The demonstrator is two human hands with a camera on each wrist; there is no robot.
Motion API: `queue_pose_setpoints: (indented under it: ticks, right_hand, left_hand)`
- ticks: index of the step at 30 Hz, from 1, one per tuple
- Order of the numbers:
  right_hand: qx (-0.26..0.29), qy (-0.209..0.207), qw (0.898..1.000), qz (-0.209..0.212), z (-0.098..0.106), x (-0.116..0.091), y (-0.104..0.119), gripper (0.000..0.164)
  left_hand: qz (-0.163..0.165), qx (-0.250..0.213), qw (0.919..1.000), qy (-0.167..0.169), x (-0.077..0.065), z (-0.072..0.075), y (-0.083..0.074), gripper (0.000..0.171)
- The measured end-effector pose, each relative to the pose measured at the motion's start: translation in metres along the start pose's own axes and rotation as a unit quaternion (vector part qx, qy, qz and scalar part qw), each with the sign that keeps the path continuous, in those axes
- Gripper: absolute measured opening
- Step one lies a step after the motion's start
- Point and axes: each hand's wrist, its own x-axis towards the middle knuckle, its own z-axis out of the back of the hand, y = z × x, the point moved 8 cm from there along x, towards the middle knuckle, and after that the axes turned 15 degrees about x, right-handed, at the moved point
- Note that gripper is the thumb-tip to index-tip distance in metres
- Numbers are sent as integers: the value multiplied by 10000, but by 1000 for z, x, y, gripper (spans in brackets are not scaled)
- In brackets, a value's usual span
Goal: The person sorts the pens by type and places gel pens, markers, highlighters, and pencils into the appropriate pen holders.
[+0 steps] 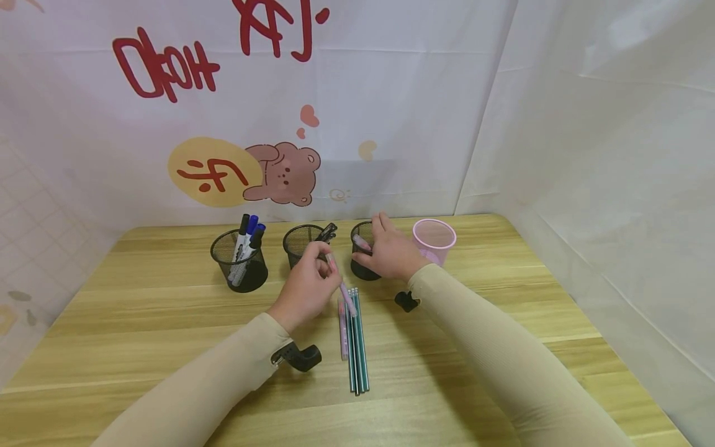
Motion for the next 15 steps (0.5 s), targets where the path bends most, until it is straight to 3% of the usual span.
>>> queue_pose_setpoints:
  ticks: [15]
  right_hand:
    - [64, -3, 10000, -2, 1, -1, 1, 109]
  left_hand:
    - [-154, -615, 9939, -903, 4, 13, -3, 40]
